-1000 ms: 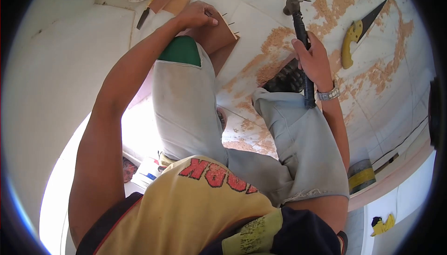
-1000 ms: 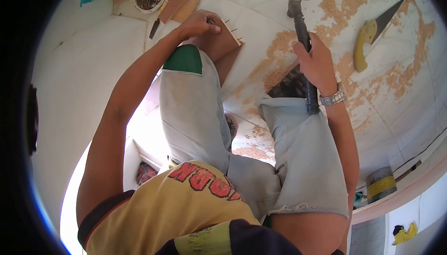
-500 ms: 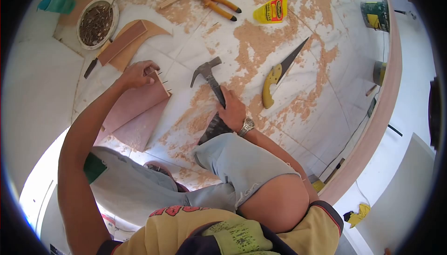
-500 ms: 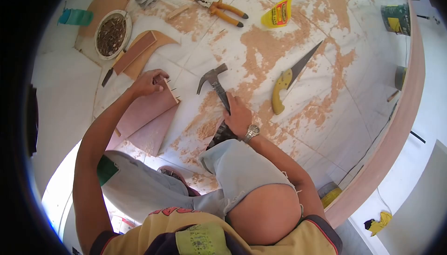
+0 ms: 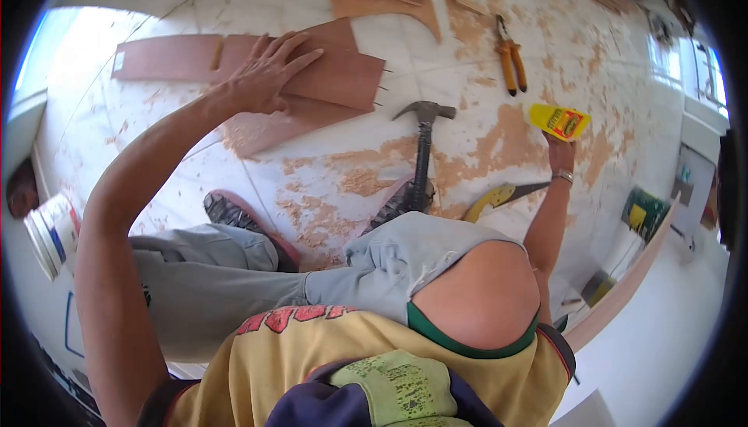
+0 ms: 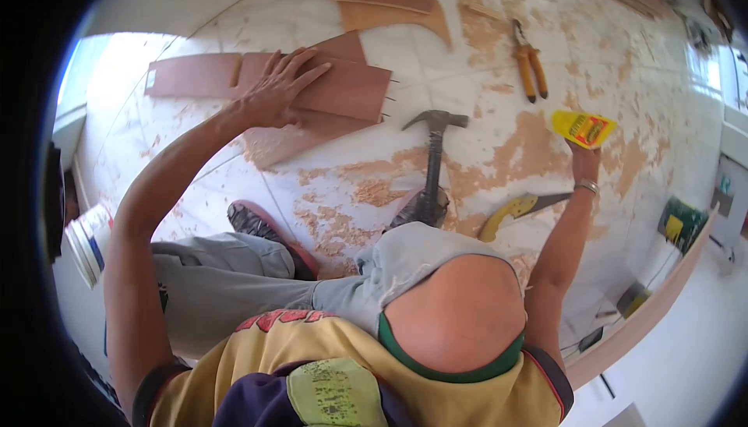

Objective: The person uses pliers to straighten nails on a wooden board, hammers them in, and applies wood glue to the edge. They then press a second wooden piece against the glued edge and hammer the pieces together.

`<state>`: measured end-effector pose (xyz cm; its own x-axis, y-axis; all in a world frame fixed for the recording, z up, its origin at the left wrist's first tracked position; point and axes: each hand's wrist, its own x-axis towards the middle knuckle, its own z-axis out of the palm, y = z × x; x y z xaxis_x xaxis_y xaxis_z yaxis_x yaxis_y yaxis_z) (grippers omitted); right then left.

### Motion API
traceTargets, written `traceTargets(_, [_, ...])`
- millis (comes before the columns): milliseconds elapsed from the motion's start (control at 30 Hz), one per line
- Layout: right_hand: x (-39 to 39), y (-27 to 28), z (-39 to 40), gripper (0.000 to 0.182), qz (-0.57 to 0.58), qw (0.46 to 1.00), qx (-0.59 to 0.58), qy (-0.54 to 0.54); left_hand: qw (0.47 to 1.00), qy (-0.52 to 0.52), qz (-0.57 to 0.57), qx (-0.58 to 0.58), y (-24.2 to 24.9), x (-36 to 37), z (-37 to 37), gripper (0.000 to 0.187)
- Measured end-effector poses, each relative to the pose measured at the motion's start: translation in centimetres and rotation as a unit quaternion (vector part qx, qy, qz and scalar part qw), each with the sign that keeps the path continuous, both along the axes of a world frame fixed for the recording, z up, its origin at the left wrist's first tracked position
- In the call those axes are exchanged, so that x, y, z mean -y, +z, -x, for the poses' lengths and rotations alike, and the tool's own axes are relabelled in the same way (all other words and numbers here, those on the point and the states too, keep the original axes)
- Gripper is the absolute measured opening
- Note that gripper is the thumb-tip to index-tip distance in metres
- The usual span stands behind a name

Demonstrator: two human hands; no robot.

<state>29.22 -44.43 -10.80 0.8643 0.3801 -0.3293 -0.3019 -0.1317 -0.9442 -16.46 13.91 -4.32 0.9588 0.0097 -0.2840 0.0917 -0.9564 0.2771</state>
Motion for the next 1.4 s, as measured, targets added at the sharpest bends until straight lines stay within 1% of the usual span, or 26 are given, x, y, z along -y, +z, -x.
traceTargets(33, [-1.8,2.0,0.1,0.075,0.081,0.992,0.067,0.065,0.999,0.044,0.000,0.007,-0.2,-0.1,0.5,0.129])
traceTargets(67, [-3.8,4.1,0.1,0.072,0.158,0.970,0.139,0.122,0.999,0.043,0.006,0.020,-0.7,-0.7,0.8,0.128])
traceTargets(100, [-3.4,4.5,-1.4,0.066,0.174,0.951,0.168,0.191,0.999,0.042,0.013,0.031,-0.9,-1.3,1.2,0.127])
traceTargets(133, [-3.2,3.7,-2.9,0.061,0.091,0.971,0.120,0.186,0.999,0.047,-0.003,0.003,-0.3,-1.3,0.9,0.126])
traceTargets(200, [-3.1,3.4,-4.6,0.056,0.068,0.965,0.070,0.244,0.999,0.033,-0.026,-0.032,0.3,-1.6,-0.4,0.124])
traceTargets(267, [-5.0,5.0,-3.5,0.049,0.219,0.935,0.083,0.266,0.999,0.015,-0.035,-0.022,0.7,-2.3,-0.6,0.122])
traceTargets(333, [-5.0,4.4,-2.7,0.045,0.184,0.950,0.092,0.236,0.999,0.003,-0.036,0.016,2.1,-2.9,-0.7,0.120])
traceTargets(367, [-4.7,4.1,-2.4,0.043,0.170,0.957,0.097,0.216,0.999,0.006,-0.037,-0.001,3.2,-3.4,-0.7,0.119])
traceTargets(433, [-4.0,3.0,-2.8,0.044,0.112,0.982,0.074,0.133,0.999,0.011,-0.033,-0.034,7.2,-3.8,-0.9,0.117])
traceTargets(467, [-2.9,2.7,-3.0,0.045,0.087,0.990,0.062,0.089,0.999,0.018,-0.024,-0.022,8.3,-4.1,-0.8,0.116])
traceTargets(500, [-3.3,3.2,-2.1,0.050,0.006,0.991,0.111,0.068,1.000,0.022,-0.015,-0.010,9.2,-5.3,-1.0,0.115])
traceTargets(600, [-7.5,9.9,4.1,0.055,-0.186,0.982,0.007,-0.029,0.996,0.051,-0.005,0.069,11.4,-7.8,-1.3,0.112])
traceTargets(667, [-9.9,10.9,6.4,0.056,-0.150,0.987,-0.020,0.049,0.989,0.118,-0.044,0.072,12.9,-7.3,-1.4,0.115])
traceTargets(700, [-11.9,11.2,7.6,0.052,-0.088,0.994,-0.022,0.061,0.987,0.136,-0.054,0.060,13.2,-7.0,-1.1,0.116])
traceTargets(733, [-14.1,10.7,9.0,0.045,0.004,0.998,-0.039,0.049,0.985,0.155,-0.061,0.041,12.9,-6.4,-0.5,0.118])
traceTargets(767, [-16.7,10.9,11.6,0.042,-0.001,0.993,-0.071,0.090,0.985,0.157,-0.055,0.035,11.8,-5.9,0.5,0.119])
traceTargets(867, [-21.9,11.0,16.8,0.042,-0.064,0.962,-0.184,0.194,0.984,0.173,-0.049,-0.013,7.4,-3.6,3.7,0.124])
traceTargets(933, [-24.3,12.6,20.5,0.044,-0.167,0.921,-0.251,0.249,0.979,0.185,-0.027,-0.075,5.4,-1.1,5.6,0.127])
traceTargets(967, [-24.6,11.7,22.7,0.046,-0.141,0.922,-0.258,0.251,0.981,0.169,-0.028,-0.093,4.3,0.0,6.4,0.128])
traceTargets(1033, [-25.2,8.6,26.1,0.048,-0.094,0.922,-0.260,0.271,0.982,0.142,-0.039,-0.119,2.4,0.6,7.1,0.132])
traceTargets(1067, [-25.4,7.3,27.2,0.048,-0.070,0.920,-0.257,0.289,0.984,0.135,-0.040,-0.107,1.6,0.6,6.8,0.132])
traceTargets(1133, [-25.1,6.6,28.0,0.046,-0.066,0.918,-0.275,0.278,0.987,0.127,-0.040,-0.090,1.4,1.3,6.3,0.133])
traceTargets(1200, [-25.3,7.0,27.4,0.046,-0.074,0.923,-0.276,0.257,0.985,0.149,-0.019,-0.083,0.7,1.7,5.1,0.134])
traceTargets(1267, [-25.4,7.3,26.9,0.045,-0.058,0.939,-0.233,0.247,0.988,0.145,0.014,-0.048,-0.7,1.1,3.4,0.139])
traceTargets(1367, [-25.6,7.2,26.1,0.045,-0.034,0.950,-0.173,0.257,0.979,0.148,0.041,-0.138,0.5,2.2,0.5,0.134])
traceTargets(1400, [-25.5,7.4,25.9,0.045,-0.021,0.950,-0.166,0.264,0.986,0.130,0.034,-0.100,0.0,1.7,0.5,0.126])
